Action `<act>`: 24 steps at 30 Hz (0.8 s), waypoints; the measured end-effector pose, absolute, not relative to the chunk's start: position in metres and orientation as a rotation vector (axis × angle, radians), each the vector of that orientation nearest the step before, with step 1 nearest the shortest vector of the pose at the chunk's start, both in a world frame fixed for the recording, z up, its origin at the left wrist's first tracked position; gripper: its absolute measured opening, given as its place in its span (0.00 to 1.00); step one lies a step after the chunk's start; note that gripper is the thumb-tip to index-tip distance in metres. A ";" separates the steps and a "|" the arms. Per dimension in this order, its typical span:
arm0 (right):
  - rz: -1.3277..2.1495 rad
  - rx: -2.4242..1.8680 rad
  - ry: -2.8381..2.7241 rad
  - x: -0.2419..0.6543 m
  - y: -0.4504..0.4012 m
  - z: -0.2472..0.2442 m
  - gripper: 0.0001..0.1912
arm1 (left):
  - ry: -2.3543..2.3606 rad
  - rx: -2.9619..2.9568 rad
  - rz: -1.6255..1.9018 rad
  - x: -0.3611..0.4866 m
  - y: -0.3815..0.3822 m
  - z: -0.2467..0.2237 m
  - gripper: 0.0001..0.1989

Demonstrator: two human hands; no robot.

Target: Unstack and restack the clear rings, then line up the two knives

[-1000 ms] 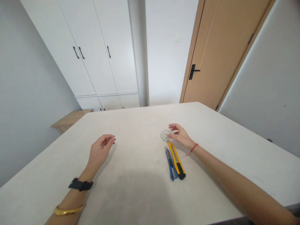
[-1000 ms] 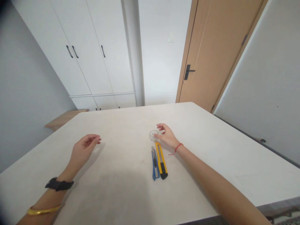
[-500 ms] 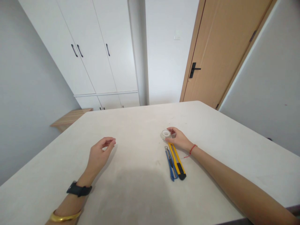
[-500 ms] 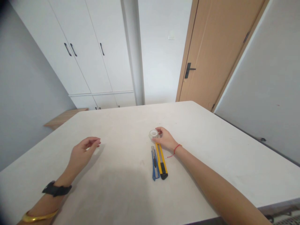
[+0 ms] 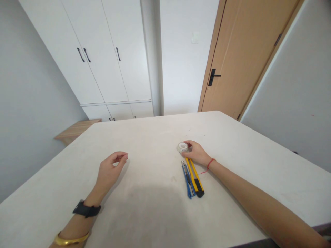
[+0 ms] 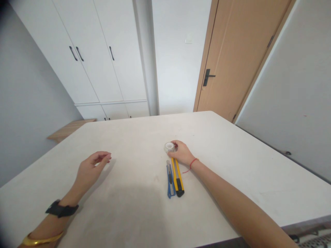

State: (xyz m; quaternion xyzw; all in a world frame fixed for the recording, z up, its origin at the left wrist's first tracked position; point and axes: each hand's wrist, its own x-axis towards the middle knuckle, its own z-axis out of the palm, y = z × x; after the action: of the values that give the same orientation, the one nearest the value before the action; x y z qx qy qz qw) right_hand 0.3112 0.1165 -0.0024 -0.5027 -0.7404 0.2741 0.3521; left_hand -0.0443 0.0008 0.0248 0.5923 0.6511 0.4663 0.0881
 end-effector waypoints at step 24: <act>0.406 -1.547 -1.795 0.357 0.196 0.005 0.19 | 1.984 1.846 1.342 -0.041 0.000 0.029 0.17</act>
State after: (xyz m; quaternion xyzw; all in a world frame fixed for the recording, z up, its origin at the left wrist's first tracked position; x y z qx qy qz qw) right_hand 0.3570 0.1963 0.0050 -0.6004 -0.6963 0.1574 0.3604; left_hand -0.0410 -0.0005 0.0290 0.6094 0.6550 0.4429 0.0586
